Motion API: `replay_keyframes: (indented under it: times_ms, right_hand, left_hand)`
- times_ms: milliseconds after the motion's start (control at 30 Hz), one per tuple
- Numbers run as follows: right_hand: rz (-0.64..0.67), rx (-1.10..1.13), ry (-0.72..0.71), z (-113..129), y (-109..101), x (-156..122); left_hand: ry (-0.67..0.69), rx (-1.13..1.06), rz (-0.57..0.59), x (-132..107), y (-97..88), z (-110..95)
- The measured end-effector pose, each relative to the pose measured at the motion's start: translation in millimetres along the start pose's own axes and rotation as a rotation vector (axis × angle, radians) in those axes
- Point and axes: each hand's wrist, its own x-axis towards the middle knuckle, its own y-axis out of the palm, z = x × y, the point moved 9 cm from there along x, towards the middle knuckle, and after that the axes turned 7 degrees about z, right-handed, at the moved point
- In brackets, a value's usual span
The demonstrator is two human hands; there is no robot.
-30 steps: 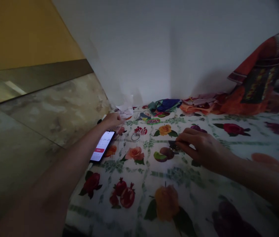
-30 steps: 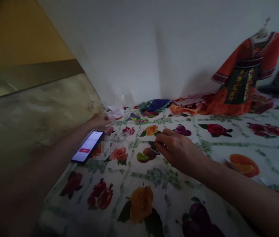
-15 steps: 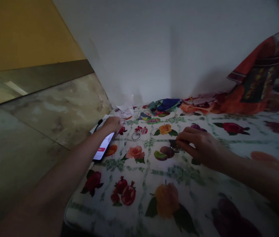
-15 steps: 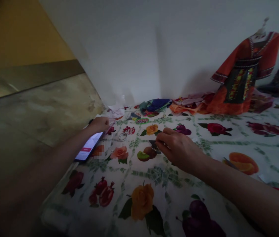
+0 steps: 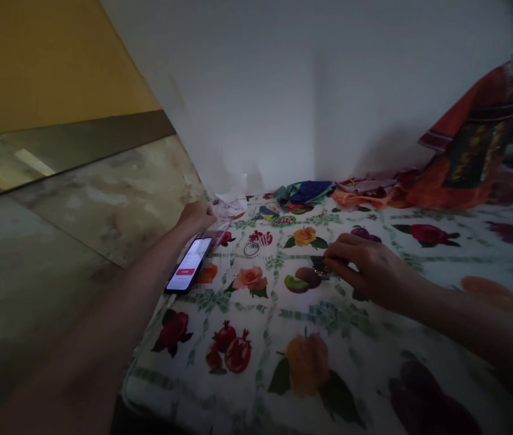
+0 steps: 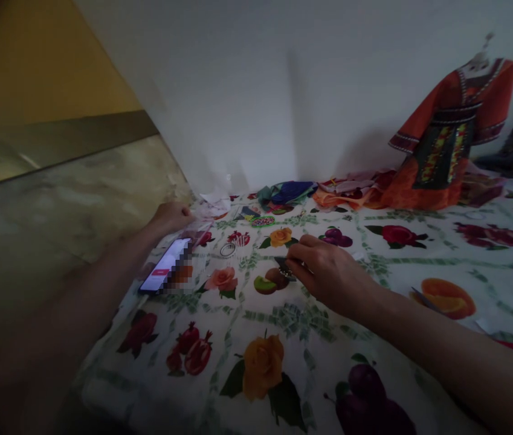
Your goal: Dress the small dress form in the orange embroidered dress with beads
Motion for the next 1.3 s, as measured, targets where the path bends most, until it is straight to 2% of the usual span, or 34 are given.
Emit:
replay_keyframes:
  times_ms: [167, 300, 367, 467, 600, 733, 900, 1067, 1300]
  right_hand:
    - [-0.006, 0.016, -0.012, 2, -1, 0]
    - [-0.028, 0.014, -0.023, 3, -4, 0]
    - [-0.031, 0.014, -0.035, 5, -6, 0]
    - [-0.022, 0.029, -0.050, 8, -8, 1]
    - [-0.005, 0.060, -0.048, 12, -13, 2]
    - [0.002, 0.108, -0.103, 20, -20, 2]
    - [-0.051, 0.107, -0.160, 30, -31, 0]
    - [-0.078, 0.106, -0.167, 34, -41, 0]
    - [-0.154, 0.130, -0.213, 44, -56, -6]
  left_hand:
    - [-0.005, 0.006, -0.139, -4, -29.9, -16]
    - [0.136, -0.130, -0.202, -18, -51.7, -45]
    - [0.300, -0.311, -0.155, -30, -57.3, -67]
    - [0.530, -0.576, -0.003, -53, -60.0, -99]
    - [0.622, -0.625, 0.133, -80, -58.4, -126]
    - [0.641, -0.637, 0.235, -100, -53.2, -146]
    - [0.683, -0.660, 0.293, -114, -49.2, -165]
    - [0.749, -0.637, 0.203, -117, -56.1, -170]
    - [0.696, -0.602, 0.142, -123, -60.9, -172]
